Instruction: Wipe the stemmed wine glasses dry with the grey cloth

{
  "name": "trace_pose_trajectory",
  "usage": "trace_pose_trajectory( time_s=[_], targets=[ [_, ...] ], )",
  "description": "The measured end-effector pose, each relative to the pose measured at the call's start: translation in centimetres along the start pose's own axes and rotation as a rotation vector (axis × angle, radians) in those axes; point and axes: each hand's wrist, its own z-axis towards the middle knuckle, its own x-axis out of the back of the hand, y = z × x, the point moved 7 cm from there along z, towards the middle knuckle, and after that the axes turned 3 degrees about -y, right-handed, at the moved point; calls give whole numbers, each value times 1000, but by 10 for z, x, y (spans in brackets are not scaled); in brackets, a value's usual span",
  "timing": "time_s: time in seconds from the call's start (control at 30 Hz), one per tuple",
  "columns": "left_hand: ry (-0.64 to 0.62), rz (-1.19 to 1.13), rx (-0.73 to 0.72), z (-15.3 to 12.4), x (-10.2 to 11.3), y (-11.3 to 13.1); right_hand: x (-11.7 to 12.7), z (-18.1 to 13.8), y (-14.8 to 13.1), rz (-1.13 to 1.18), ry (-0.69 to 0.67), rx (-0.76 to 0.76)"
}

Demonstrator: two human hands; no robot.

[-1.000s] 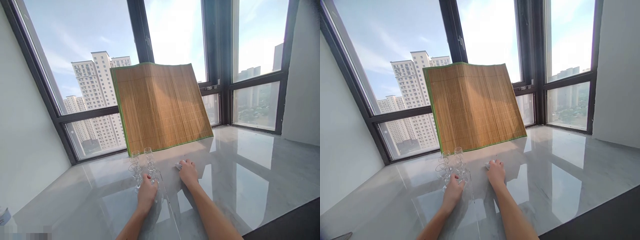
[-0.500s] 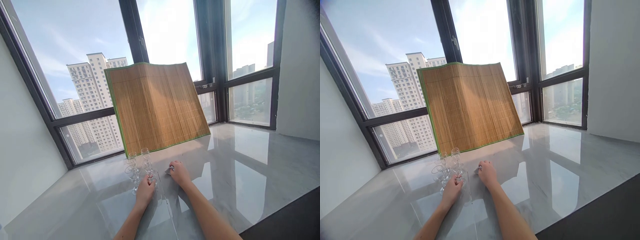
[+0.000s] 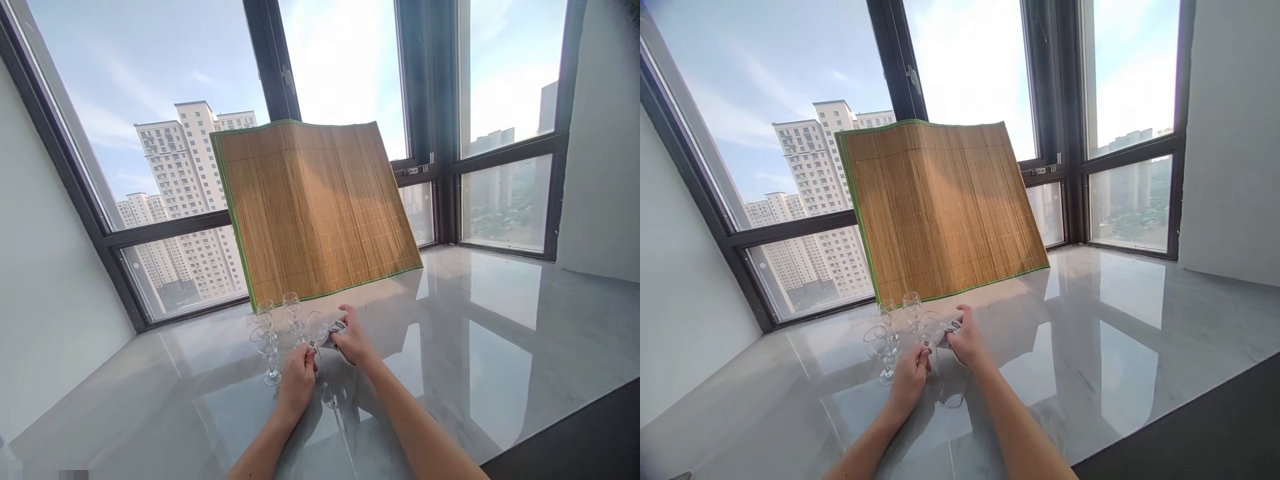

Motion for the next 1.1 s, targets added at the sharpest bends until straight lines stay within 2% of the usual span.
trace_pose_trajectory(
  time_s=[0.17,0.27,0.33,0.47,0.53,0.6,0.77,1.0,1.1],
  targets=[
    [56,-7,63,0,5,-6,-8,-10,-11,420,-220,-201],
    [32,62,87,0,4,-7,-7,-13,-21,539,-258,-207],
    [-18,123,80,-1,2,-4,-2,-11,-28,466,-171,-121],
    [-29,244,62,-3,4,1,3,-13,-50,111,19,208],
    [-10,329,45,-4,7,4,-4,-18,-59,-13,9,330],
    [-2,402,18,-4,7,7,-11,-23,-63,-77,-37,385],
    [-15,431,-45,-4,6,12,-16,-25,-63,-194,-74,406],
    [-35,256,-9,-2,7,10,18,-8,-39,-302,149,242],
    [-20,216,-12,-1,8,11,28,-3,-30,-281,177,187]
  ],
)
